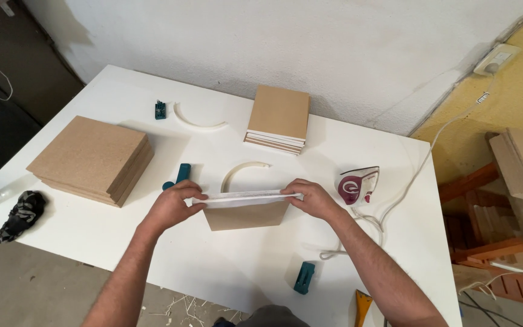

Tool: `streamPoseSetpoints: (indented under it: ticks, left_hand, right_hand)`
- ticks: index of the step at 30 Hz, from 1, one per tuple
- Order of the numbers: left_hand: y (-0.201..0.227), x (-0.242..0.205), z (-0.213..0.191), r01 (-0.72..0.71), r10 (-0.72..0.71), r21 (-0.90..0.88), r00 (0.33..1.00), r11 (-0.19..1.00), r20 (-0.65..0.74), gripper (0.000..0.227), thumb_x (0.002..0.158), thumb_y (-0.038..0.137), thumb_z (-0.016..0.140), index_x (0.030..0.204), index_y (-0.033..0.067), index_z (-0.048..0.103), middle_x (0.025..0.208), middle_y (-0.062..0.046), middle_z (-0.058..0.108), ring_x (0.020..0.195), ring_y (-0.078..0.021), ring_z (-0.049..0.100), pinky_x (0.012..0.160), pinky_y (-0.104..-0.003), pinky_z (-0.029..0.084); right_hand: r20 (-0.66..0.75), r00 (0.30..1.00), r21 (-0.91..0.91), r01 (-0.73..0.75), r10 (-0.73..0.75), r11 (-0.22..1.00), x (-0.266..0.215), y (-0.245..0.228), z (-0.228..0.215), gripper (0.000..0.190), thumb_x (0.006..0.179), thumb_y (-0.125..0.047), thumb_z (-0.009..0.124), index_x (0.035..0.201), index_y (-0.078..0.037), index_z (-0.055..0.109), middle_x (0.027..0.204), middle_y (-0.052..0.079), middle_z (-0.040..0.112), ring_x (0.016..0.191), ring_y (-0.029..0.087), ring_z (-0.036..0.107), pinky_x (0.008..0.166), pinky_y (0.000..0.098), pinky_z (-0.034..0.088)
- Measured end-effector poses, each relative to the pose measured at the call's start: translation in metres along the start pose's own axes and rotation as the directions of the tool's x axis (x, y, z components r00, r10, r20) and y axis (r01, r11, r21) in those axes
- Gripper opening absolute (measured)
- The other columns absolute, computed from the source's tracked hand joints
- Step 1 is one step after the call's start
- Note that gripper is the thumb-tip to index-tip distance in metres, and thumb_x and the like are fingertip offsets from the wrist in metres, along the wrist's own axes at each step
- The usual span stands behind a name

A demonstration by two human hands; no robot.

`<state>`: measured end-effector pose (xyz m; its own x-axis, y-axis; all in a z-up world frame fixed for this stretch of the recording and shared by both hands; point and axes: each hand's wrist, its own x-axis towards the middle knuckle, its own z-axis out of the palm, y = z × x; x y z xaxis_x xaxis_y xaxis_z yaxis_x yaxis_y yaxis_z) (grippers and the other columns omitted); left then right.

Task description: Trimming excess edge banding with a utility knife, sanding the edges smooth, and using an iron to adhere banding to wooden boards.

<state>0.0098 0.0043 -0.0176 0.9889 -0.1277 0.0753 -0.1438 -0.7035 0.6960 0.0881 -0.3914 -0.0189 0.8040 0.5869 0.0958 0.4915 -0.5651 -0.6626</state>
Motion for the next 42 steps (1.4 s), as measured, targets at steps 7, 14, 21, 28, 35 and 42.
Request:
streamPoseSetpoints:
  ticks: [7,14,21,28,35,42]
  left_hand:
    - [0.064,0.050,0.092,-0.367,0.371,0.264,0.928,0.892,0.034,0.018,0.084,0.033,0.082,0.102,0.0302,0.081,0.116,0.006,0.073,0.111,-0.0186,0.070,0.099,-0.033,0.055]
    - [0.069,0.063,0.107,-0.298,0.279,0.160,0.951,0.941,0.132,0.013,0.090,0.026,0.075,0.100,0.0294,0.081,0.107,0.006,0.077,0.105,-0.0201,0.074,0.093,-0.034,0.060]
    - [0.083,0.054,0.096,-0.196,0.188,0.081,0.978,0.977,0.090,0.016,0.088,0.021,0.078,0.101,0.0274,0.083,0.102,0.004,0.080,0.099,-0.0213,0.076,0.087,-0.034,0.062]
    - [0.087,0.049,0.096,-0.131,0.124,0.092,0.989,0.987,0.078,0.017,0.085,0.023,0.079,0.102,0.0248,0.082,0.101,0.003,0.082,0.097,-0.0238,0.076,0.086,-0.036,0.063]
    - [0.079,0.055,0.099,-0.108,0.098,0.092,0.989,0.990,0.108,0.021,0.086,0.024,0.079,0.107,0.0243,0.081,0.105,0.004,0.082,0.101,-0.0241,0.076,0.089,-0.037,0.063]
    - [0.078,0.059,0.101,-0.090,0.071,0.132,0.987,0.987,0.141,0.023,0.087,0.029,0.078,0.110,0.0262,0.079,0.108,0.008,0.081,0.106,-0.0226,0.074,0.094,-0.038,0.061]
  right_hand:
    - [-0.034,0.999,0.113,-0.020,0.024,0.993,-0.005,-0.001,0.008,0.026,0.089,-0.006,0.076,0.112,-0.018,0.078,0.104,-0.001,0.076,0.106,0.015,0.071,0.098,0.0352,0.057]
    - [-0.503,0.861,0.187,0.190,-0.073,0.964,-0.031,0.047,0.025,0.029,0.085,-0.012,0.082,0.114,-0.013,0.078,0.113,0.002,0.073,0.115,0.020,0.066,0.103,0.0382,0.050]
    - [-0.588,0.170,0.715,-0.348,0.791,0.606,-0.100,0.239,0.068,0.055,0.090,-0.009,0.070,0.136,-0.003,0.040,0.113,0.010,0.045,0.093,0.019,0.054,0.079,0.0323,0.049]
    - [-0.402,0.475,0.585,-0.524,0.782,0.619,-0.086,0.265,0.015,0.055,0.093,-0.022,0.077,0.136,-0.001,0.050,0.130,0.021,0.060,0.121,0.033,0.059,0.105,0.0446,0.046]
    - [-0.262,0.696,0.154,-0.654,0.669,0.741,-0.035,0.134,-0.078,0.054,0.100,-0.051,0.063,0.135,-0.010,0.062,0.107,0.012,0.074,0.106,0.025,0.069,0.088,0.0420,0.057]
    - [-0.157,0.819,-0.203,-0.574,0.552,0.793,-0.032,-0.097,-0.142,0.048,0.102,-0.049,0.054,0.122,-0.008,0.068,0.111,0.022,0.074,0.112,0.039,0.069,0.091,0.0470,0.055]
